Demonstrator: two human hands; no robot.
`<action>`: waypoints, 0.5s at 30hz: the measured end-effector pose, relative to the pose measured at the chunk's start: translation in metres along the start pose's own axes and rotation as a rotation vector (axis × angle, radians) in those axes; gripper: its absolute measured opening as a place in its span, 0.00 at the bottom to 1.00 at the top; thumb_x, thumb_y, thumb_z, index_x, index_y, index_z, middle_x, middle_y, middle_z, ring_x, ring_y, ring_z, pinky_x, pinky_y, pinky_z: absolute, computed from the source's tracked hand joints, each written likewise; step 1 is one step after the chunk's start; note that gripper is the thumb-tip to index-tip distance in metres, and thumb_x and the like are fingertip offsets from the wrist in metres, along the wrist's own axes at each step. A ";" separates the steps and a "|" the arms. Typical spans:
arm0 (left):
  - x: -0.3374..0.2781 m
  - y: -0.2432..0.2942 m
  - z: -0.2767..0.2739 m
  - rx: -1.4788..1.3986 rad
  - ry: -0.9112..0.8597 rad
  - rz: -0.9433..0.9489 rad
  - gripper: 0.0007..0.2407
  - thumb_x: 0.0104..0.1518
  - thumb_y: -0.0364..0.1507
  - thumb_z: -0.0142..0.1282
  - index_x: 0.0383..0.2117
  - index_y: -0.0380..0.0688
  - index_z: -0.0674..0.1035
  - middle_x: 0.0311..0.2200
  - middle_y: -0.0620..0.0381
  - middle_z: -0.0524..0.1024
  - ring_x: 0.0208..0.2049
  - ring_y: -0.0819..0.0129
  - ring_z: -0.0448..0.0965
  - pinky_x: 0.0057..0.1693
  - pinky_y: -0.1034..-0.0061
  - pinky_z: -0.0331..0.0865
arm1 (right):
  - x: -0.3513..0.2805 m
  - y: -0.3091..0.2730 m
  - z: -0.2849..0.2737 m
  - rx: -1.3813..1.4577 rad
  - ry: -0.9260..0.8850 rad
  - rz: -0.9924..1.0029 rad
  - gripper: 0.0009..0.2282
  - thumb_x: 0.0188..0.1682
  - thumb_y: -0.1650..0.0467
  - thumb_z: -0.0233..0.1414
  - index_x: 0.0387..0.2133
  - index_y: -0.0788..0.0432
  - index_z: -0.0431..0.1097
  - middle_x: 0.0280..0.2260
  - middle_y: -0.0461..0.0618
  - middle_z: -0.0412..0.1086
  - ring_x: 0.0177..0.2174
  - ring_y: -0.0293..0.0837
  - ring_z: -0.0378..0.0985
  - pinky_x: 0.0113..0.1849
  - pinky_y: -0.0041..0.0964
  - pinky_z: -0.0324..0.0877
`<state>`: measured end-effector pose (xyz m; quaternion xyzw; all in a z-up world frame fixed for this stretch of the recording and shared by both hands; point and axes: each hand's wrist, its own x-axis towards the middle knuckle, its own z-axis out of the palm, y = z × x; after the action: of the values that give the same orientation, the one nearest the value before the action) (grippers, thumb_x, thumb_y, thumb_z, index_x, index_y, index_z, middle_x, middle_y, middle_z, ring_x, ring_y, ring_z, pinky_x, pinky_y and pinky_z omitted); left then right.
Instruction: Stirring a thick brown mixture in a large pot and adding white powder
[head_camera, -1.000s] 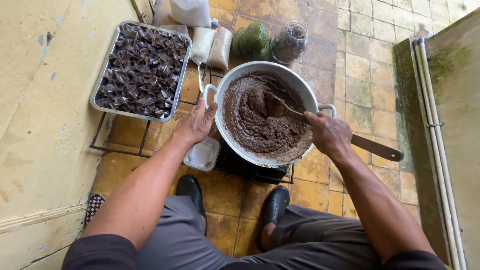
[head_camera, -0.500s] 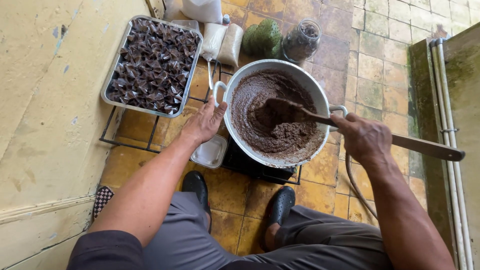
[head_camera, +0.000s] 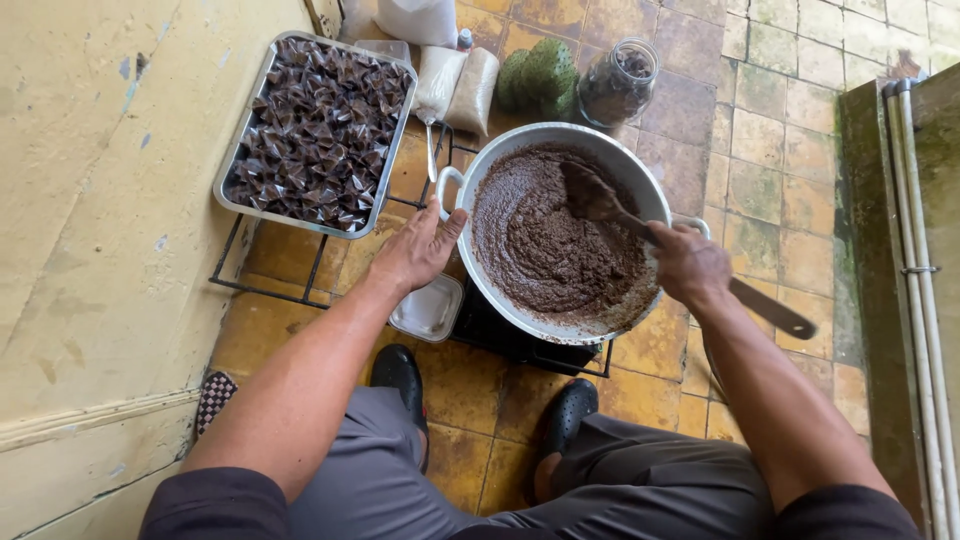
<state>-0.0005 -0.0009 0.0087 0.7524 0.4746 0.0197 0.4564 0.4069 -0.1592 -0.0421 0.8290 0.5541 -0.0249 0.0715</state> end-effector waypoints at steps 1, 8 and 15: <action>0.001 -0.002 0.001 0.001 -0.002 -0.006 0.47 0.57 0.66 0.17 0.70 0.34 0.52 0.67 0.34 0.59 0.68 0.37 0.58 0.69 0.43 0.53 | 0.000 -0.007 0.001 0.061 -0.013 -0.021 0.18 0.52 0.64 0.52 0.56 0.29 0.67 0.42 0.44 0.75 0.39 0.58 0.83 0.41 0.54 0.77; -0.006 0.003 -0.003 0.030 -0.003 -0.023 0.47 0.56 0.67 0.16 0.70 0.35 0.52 0.67 0.35 0.59 0.68 0.39 0.58 0.69 0.44 0.53 | -0.022 -0.037 -0.040 0.051 0.077 -0.232 0.17 0.49 0.66 0.54 0.53 0.37 0.71 0.35 0.48 0.76 0.34 0.59 0.82 0.39 0.56 0.78; -0.002 -0.001 -0.001 0.056 0.001 -0.008 0.46 0.58 0.65 0.16 0.70 0.34 0.53 0.67 0.34 0.59 0.67 0.37 0.58 0.69 0.43 0.54 | -0.045 -0.019 -0.065 -0.118 0.176 -0.393 0.17 0.51 0.68 0.54 0.54 0.37 0.71 0.30 0.42 0.75 0.22 0.45 0.77 0.29 0.39 0.74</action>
<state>-0.0028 -0.0018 0.0098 0.7628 0.4781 0.0049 0.4352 0.3696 -0.1841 0.0263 0.6984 0.7096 0.0666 0.0650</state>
